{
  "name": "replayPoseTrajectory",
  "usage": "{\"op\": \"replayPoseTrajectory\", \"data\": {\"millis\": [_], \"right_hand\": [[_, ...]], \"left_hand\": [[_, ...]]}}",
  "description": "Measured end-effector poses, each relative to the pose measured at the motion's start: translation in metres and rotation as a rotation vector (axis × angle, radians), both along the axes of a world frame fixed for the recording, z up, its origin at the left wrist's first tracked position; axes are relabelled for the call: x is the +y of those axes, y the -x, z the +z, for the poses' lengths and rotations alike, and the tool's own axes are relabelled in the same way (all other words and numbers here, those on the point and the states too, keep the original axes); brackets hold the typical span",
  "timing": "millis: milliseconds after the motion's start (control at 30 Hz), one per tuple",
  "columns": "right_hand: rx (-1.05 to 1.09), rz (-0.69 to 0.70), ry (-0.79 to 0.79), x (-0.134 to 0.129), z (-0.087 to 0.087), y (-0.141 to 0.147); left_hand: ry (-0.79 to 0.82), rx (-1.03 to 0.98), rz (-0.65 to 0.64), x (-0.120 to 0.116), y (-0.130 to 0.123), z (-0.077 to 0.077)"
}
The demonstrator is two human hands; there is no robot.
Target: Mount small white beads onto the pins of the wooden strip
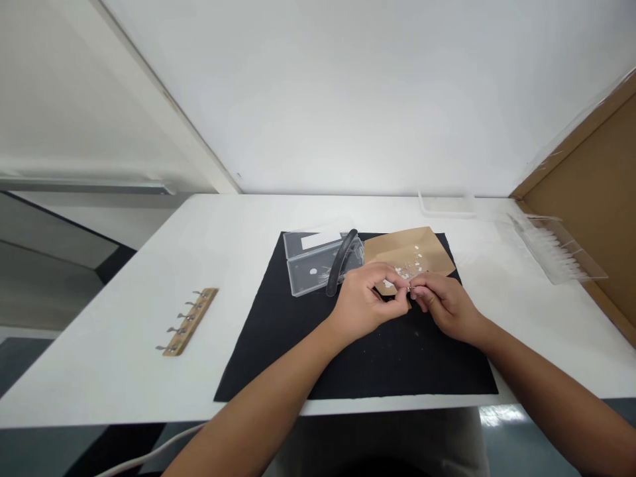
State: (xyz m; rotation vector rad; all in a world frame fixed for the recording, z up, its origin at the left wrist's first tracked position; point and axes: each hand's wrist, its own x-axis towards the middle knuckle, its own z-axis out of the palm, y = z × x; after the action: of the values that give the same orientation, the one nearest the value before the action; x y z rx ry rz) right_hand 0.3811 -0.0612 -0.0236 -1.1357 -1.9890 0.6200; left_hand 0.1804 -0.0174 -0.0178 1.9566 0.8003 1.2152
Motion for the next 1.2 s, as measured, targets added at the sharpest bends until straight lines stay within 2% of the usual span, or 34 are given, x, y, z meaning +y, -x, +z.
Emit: {"op": "replayPoseTrajectory", "data": {"millis": [133,333,600,1200], "right_hand": [[0.034,0.01,0.044,-0.0003,-0.0003,-0.001],[0.085,0.029,0.112,-0.0005,0.0007,-0.0014],[0.19,0.034,0.244,-0.0012,-0.0023,-0.0021],[0.299,0.043,0.329,-0.0007,-0.0036,-0.0023]], "left_hand": [[0.041,-0.01,-0.02,-0.0008,0.0007,0.0013],[0.229,-0.071,-0.119,-0.0016,0.0025,0.0033],[0.408,-0.122,-0.164,-0.001,0.0029,0.0015],[0.491,-0.135,-0.221,0.0007,0.0051,0.003]]}}
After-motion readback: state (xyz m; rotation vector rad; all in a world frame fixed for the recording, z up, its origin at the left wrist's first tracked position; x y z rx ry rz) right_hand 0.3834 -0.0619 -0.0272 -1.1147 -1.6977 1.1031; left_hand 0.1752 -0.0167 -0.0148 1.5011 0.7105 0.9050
